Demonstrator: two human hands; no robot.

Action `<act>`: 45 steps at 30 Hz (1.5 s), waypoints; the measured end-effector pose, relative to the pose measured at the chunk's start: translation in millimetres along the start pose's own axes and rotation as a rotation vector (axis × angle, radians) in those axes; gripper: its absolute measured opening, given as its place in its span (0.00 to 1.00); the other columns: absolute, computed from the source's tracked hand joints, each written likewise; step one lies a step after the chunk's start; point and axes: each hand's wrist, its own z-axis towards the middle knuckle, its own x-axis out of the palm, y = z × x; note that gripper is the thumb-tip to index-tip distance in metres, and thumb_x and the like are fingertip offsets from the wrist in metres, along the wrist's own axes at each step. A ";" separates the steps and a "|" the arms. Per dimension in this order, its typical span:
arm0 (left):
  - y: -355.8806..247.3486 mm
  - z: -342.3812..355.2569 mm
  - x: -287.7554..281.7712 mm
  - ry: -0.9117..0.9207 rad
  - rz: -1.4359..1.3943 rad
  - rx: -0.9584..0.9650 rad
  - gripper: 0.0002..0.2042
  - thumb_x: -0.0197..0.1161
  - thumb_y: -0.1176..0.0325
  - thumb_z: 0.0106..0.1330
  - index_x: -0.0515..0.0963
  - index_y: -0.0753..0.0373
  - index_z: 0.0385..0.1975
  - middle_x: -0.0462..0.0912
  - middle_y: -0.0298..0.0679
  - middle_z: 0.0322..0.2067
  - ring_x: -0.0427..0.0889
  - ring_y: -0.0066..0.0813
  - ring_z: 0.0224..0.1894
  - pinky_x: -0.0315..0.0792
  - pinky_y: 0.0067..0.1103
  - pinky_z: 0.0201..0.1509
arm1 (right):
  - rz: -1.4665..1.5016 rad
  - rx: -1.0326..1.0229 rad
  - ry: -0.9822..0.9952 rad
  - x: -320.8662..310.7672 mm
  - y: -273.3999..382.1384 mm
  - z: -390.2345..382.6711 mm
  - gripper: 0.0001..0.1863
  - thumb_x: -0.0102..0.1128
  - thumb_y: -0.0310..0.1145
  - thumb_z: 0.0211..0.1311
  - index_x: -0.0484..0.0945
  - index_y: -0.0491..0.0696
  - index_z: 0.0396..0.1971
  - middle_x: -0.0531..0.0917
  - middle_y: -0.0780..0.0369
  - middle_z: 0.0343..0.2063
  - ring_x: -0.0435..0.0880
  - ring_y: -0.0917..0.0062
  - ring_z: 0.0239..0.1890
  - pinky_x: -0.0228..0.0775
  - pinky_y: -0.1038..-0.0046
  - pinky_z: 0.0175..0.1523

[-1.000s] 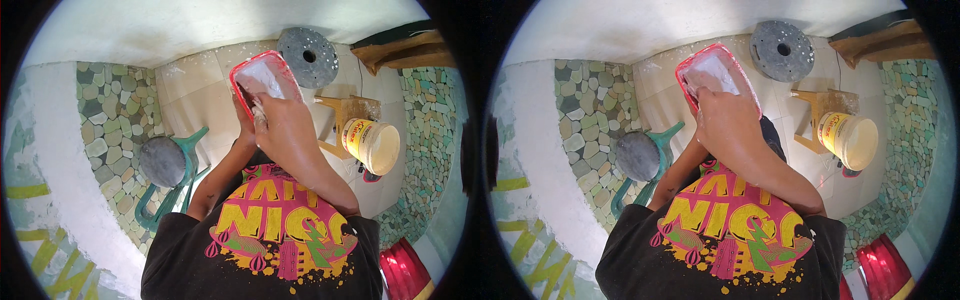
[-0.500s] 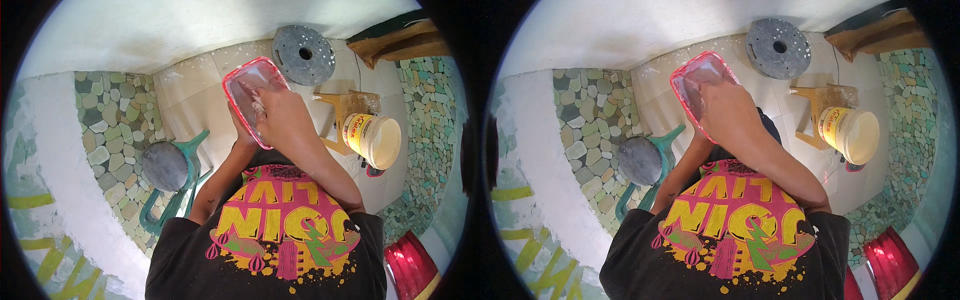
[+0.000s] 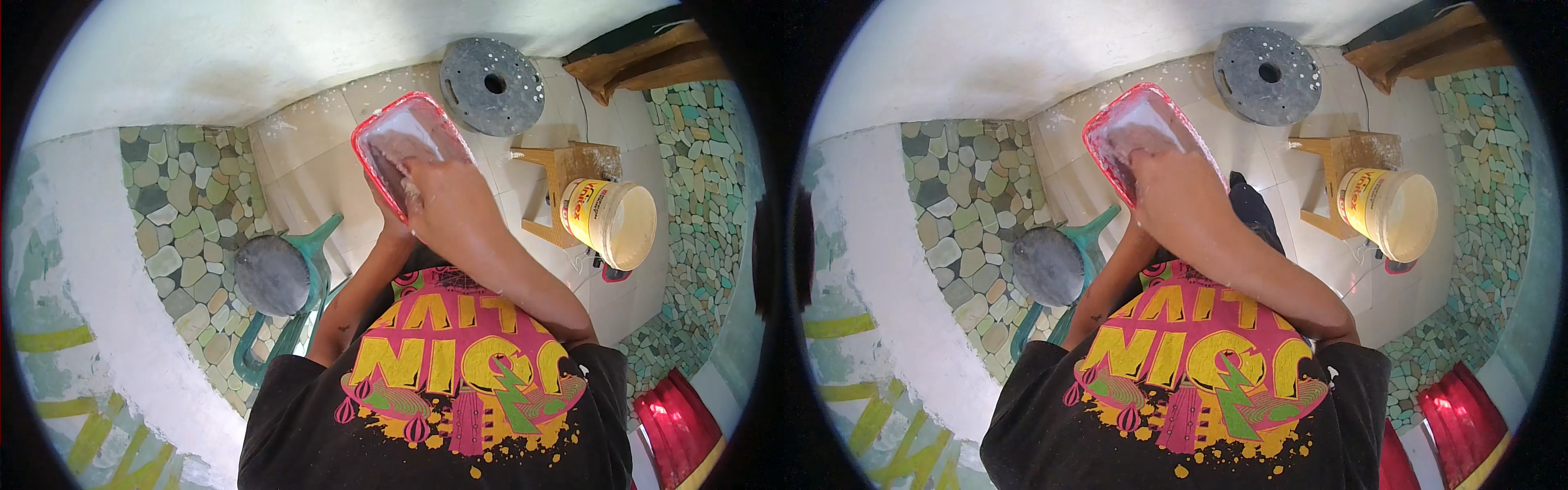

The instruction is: Applying wall filler or putty to a wall using a scraper.

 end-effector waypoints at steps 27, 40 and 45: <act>-6.5 18.1 22.4 -0.068 0.083 -0.077 0.35 0.29 0.38 0.73 0.57 0.59 0.69 0.64 0.41 0.66 0.64 0.39 0.68 0.54 0.34 0.73 | -0.172 0.100 -0.113 -4.9 -15.9 2.1 0.13 0.58 0.23 0.45 0.78 0.41 0.35 0.82 0.48 0.25 0.83 0.51 0.30 0.75 0.55 0.38; 4.0 21.9 14.7 -0.110 -0.131 -0.106 0.34 0.30 0.40 0.74 0.57 0.58 0.69 0.65 0.40 0.66 0.63 0.36 0.68 0.56 0.33 0.73 | -0.192 0.127 -0.108 13.2 -28.4 10.4 0.10 0.58 0.24 0.47 0.80 0.42 0.32 0.82 0.47 0.24 0.83 0.51 0.30 0.75 0.55 0.38; 0.6 18.1 12.6 -0.124 -0.002 -0.092 0.34 0.30 0.39 0.73 0.57 0.57 0.69 0.65 0.40 0.66 0.65 0.38 0.67 0.56 0.34 0.73 | -0.103 0.078 -0.146 -6.0 -28.2 11.3 0.11 0.59 0.24 0.46 0.80 0.42 0.33 0.82 0.46 0.26 0.83 0.50 0.31 0.75 0.55 0.40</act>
